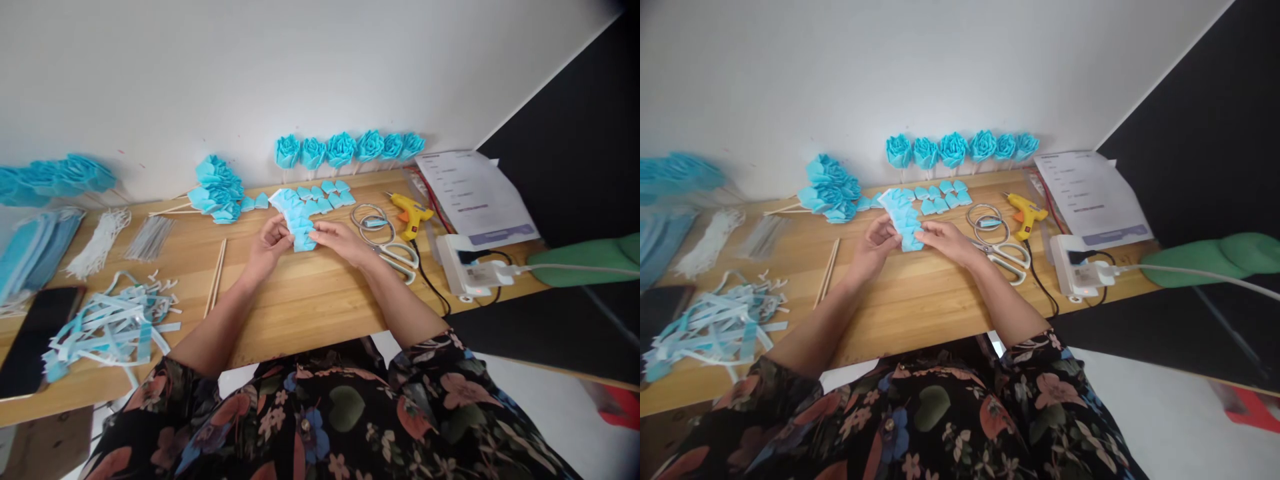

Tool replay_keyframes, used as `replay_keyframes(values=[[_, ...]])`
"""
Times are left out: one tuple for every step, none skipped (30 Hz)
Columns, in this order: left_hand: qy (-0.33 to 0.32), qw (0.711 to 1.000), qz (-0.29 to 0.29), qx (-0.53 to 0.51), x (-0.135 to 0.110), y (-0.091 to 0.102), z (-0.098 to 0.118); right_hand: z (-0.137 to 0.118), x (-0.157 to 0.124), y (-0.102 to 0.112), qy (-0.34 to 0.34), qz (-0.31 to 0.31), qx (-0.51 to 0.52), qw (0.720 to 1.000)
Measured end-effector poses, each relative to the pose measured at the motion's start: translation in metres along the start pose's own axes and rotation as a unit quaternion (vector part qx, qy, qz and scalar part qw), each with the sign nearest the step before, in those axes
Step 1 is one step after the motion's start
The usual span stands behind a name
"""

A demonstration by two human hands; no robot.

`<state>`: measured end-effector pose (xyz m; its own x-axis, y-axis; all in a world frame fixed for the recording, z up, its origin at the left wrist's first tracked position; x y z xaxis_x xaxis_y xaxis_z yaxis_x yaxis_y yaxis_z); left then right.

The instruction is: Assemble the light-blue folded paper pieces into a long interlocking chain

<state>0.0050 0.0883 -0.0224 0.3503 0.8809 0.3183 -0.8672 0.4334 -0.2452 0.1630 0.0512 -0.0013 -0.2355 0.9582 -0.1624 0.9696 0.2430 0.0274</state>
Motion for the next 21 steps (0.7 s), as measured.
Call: replay_keyframes(values=[[0.0,1.0,0.001,0.003,0.0,0.0,0.0,0.002,0.001,-0.001,-0.003,-0.001,0.0,1.0],[0.0,1.0,0.0,0.007,0.0,0.0,0.0,0.004,0.002,-0.001,-0.005,0.0,0.0,1.0],[0.001,1.0,-0.001,0.012,0.0,-0.001,0.0,0.007,0.004,-0.001,-0.006,0.001,-0.002,1.0],[0.005,1.0,-0.003,0.017,-0.001,-0.002,0.0,0.01,0.005,0.0,-0.005,0.005,-0.008,1.0],[0.008,1.0,-0.005,0.02,-0.001,-0.002,0.0,0.013,0.006,0.001,-0.002,0.013,-0.018,1.0],[0.012,1.0,-0.008,0.022,-0.001,-0.003,0.0,0.016,0.007,0.002,0.001,0.021,-0.033,0.999],[0.014,1.0,-0.01,0.021,-0.001,-0.003,-0.001,0.017,0.008,0.003,0.006,0.03,-0.05,0.998],[0.015,1.0,-0.012,0.02,-0.001,-0.004,-0.001,0.018,0.008,0.004,0.011,0.038,-0.067,0.997],[0.015,1.0,-0.014,0.018,-0.001,-0.004,-0.001,0.018,0.008,0.005,0.015,0.045,-0.081,0.996],[0.014,1.0,-0.016,0.016,-0.001,-0.005,-0.001,0.018,0.008,0.006,0.018,0.05,-0.091,0.994],[0.014,1.0,-0.019,0.015,-0.001,-0.005,-0.001,0.017,0.007,0.006,0.02,0.051,-0.097,0.994],[0.013,1.0,-0.022,0.013,-0.001,-0.005,-0.001,0.015,0.006,0.007,0.02,0.05,-0.098,0.994],[0.012,1.0,-0.024,0.013,-0.001,-0.004,-0.001,0.014,0.005,0.007,0.018,0.045,-0.098,0.994],[0.01,1.0,-0.024,0.013,0.0,-0.004,-0.001,0.012,0.004,0.007,0.014,0.038,-0.095,0.995],[0.008,1.0,-0.022,0.014,0.0,-0.003,-0.001,0.011,0.004,0.007,0.01,0.027,-0.09,0.995],[0.006,1.0,-0.019,0.015,0.0,-0.002,-0.001,0.009,0.003,0.007,0.006,0.016,-0.083,0.996],[0.005,1.0,-0.017,0.015,0.0,-0.001,-0.002,0.008,0.002,0.007,0.003,0.007,-0.073,0.997],[0.004,1.0,-0.015,0.015,0.001,0.0,-0.002,0.006,0.001,0.008,0.002,0.001,-0.06,0.998],[0.004,1.0,-0.012,0.013,0.001,0.0,-0.003,0.004,0.0,0.008,0.001,-0.002,-0.046,0.999],[0.004,1.0,-0.01,0.011,0.001,0.001,-0.003,0.003,0.0,0.009,0.001,-0.001,-0.033,0.999],[0.004,1.0,-0.008,0.008,0.001,0.001,-0.003,0.001,-0.001,0.008,0.001,-0.001,-0.025,1.0]])
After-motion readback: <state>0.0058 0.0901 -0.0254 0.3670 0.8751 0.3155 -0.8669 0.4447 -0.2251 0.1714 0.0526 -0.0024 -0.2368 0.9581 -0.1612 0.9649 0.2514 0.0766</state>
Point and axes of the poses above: each hand's wrist, its own x-axis towards the middle knuckle, its own y-axis out of the back of the hand, z = x × y, the point moved 6 cm from there along x, towards the middle knuckle, and after that the axes turned 7 degrees about -y, right-handed, at the moved point
